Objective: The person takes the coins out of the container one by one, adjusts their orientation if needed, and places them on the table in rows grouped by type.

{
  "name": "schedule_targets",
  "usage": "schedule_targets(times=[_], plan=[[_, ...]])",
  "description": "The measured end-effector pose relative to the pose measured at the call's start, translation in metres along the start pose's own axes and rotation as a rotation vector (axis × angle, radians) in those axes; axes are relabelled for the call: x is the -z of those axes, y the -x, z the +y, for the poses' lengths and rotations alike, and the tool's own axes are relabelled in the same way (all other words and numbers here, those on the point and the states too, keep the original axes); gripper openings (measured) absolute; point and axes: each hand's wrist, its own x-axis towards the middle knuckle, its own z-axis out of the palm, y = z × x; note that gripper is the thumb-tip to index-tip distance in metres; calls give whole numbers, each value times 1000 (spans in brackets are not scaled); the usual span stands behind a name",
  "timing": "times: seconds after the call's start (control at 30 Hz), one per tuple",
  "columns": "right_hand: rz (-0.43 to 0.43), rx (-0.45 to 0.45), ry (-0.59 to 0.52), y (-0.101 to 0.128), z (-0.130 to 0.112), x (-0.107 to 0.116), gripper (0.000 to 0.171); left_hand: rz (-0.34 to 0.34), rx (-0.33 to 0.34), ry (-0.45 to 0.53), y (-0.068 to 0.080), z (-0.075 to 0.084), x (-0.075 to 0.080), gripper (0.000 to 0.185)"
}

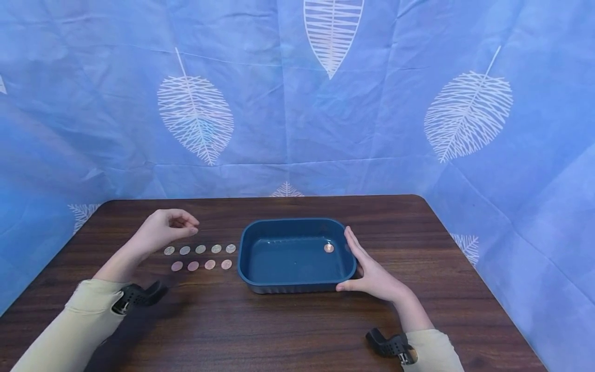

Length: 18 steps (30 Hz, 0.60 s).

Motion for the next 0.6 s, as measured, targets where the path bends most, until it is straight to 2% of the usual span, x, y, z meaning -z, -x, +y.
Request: schedule_targets(times=[0.27, 0.6], plan=[[1, 8, -14, 2, 3, 0, 112, -37, -97, 45, -21, 48, -22, 14], [1, 7, -27, 1, 3, -1, 112, -119, -191, 105, -52, 107, -72, 9]])
